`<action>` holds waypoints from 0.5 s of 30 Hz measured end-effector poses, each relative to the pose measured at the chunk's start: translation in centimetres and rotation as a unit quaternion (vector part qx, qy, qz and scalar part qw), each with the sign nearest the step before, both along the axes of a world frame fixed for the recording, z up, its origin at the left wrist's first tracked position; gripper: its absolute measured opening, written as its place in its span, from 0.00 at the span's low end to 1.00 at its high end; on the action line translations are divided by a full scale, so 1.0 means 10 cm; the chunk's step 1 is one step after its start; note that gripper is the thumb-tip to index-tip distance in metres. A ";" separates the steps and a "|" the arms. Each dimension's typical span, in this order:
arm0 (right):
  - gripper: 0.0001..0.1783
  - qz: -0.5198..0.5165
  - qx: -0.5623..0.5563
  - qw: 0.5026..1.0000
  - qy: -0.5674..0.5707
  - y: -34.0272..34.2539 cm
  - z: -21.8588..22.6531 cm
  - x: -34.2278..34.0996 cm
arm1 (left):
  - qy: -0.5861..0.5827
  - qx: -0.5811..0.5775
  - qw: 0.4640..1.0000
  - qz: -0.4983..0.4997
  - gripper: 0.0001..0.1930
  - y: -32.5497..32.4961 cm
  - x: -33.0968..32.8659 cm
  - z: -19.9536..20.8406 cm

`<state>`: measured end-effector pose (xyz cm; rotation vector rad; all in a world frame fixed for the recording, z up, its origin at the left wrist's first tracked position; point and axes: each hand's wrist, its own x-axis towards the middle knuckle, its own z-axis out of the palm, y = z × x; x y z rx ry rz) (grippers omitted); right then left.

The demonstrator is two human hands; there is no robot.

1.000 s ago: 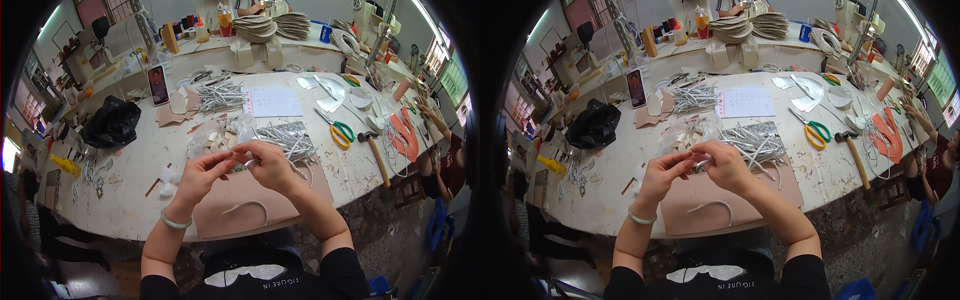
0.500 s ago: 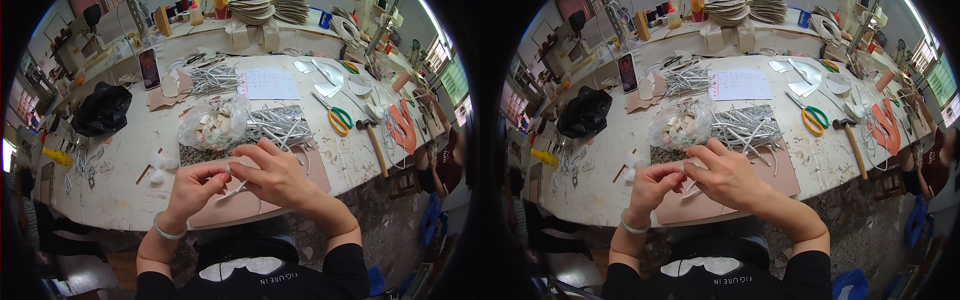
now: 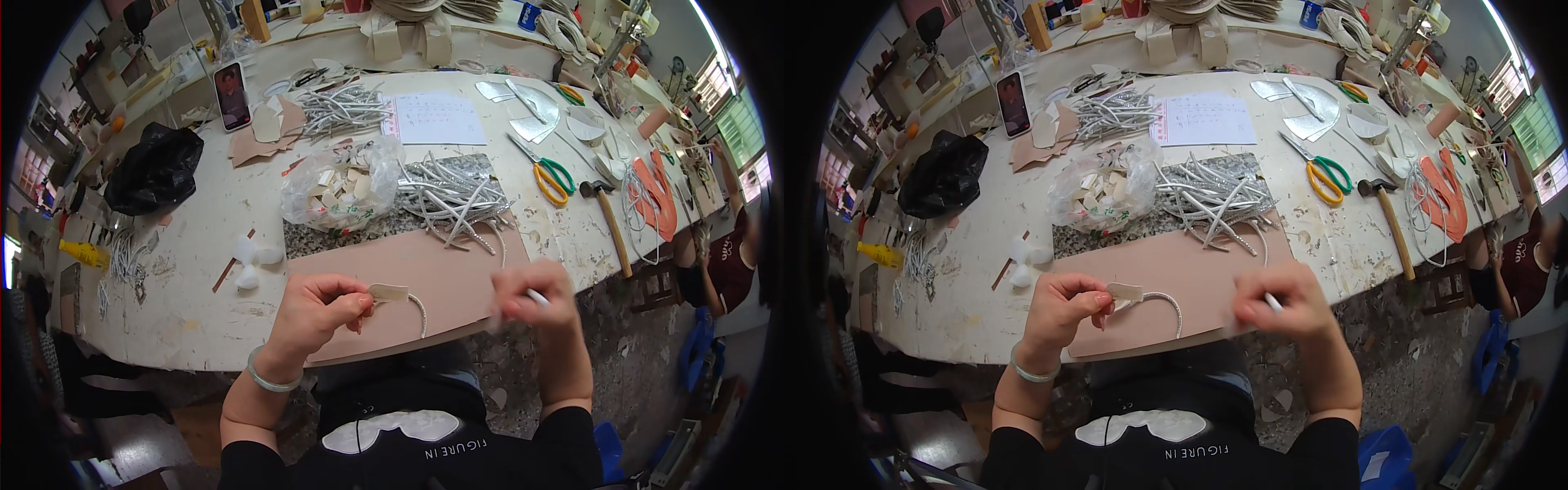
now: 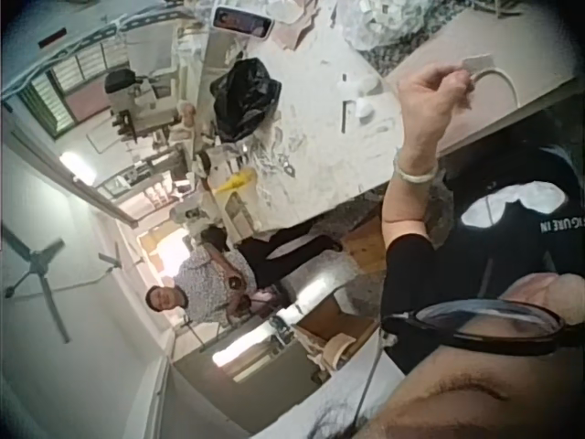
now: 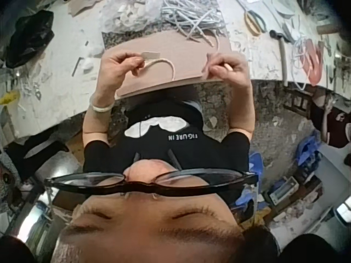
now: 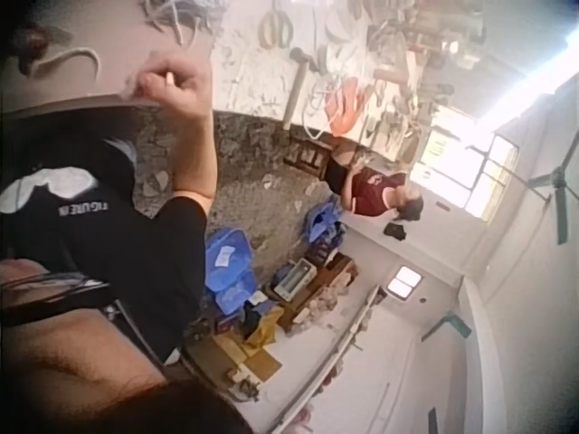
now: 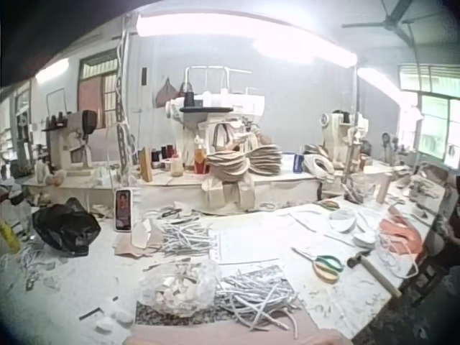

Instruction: The person assembles small decorative items by hand at a cluttered workbench. They pick up white foam pieces and silver beaded strips, attach the foam to the ends of the strips, and place the finished units on a pink mat. The person repeats this process for several items throughout the clip.

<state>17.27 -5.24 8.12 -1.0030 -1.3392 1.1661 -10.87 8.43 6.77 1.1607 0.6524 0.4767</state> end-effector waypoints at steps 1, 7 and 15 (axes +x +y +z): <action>0.07 0.074 0.022 0.996 -0.044 -0.08 -0.03 0.10 | 0.003 -0.005 1.000 0.002 0.06 -0.01 0.00 -0.01; 0.08 -0.008 -0.033 0.979 -0.203 -0.11 0.03 -0.32 | 0.011 0.032 0.999 -0.030 0.07 -0.17 0.13 -0.04; 0.15 -0.068 0.317 0.869 -0.374 0.22 -0.07 -0.58 | -0.006 -0.283 0.959 -0.026 0.13 -0.17 0.16 0.21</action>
